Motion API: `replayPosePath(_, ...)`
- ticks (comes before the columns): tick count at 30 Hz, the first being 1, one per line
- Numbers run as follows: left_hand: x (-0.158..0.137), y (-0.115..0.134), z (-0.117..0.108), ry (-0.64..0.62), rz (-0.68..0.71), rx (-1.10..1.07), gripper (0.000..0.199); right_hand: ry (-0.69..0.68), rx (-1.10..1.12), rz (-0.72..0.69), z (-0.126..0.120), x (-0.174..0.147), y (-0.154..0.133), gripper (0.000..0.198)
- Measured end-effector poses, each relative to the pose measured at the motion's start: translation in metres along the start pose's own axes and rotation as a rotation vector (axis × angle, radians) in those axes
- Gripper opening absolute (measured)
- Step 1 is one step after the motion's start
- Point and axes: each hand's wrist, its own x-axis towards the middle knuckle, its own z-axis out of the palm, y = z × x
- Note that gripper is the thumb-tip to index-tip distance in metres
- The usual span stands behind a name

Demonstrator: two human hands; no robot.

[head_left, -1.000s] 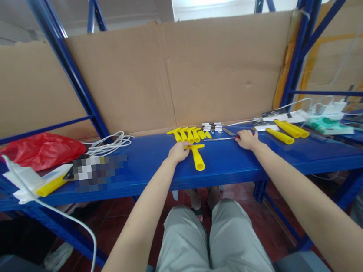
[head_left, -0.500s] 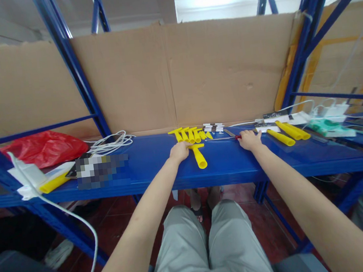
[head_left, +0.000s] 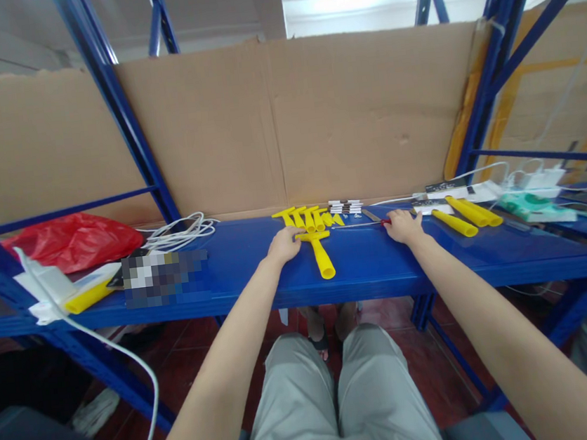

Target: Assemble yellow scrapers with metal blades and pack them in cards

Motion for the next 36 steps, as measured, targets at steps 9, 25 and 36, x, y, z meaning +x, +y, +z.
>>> replayPosePath(9,0.000,0.001,-0.004,0.033,-0.057,-0.038,0.033,-0.027,-0.008,0.004,-0.006,-0.005,-0.003,0.037)
replayPosePath(25,-0.008,0.016,-0.006,0.004,-0.169,0.030,0.032,0.036,0.079,-0.044,-0.005,0.023,-0.027,0.038)
replayPosePath(36,-0.009,0.019,-0.005,-0.016,-0.207,0.024,0.031,-0.049,0.321,0.148,-0.001,0.076,-0.052,0.043)
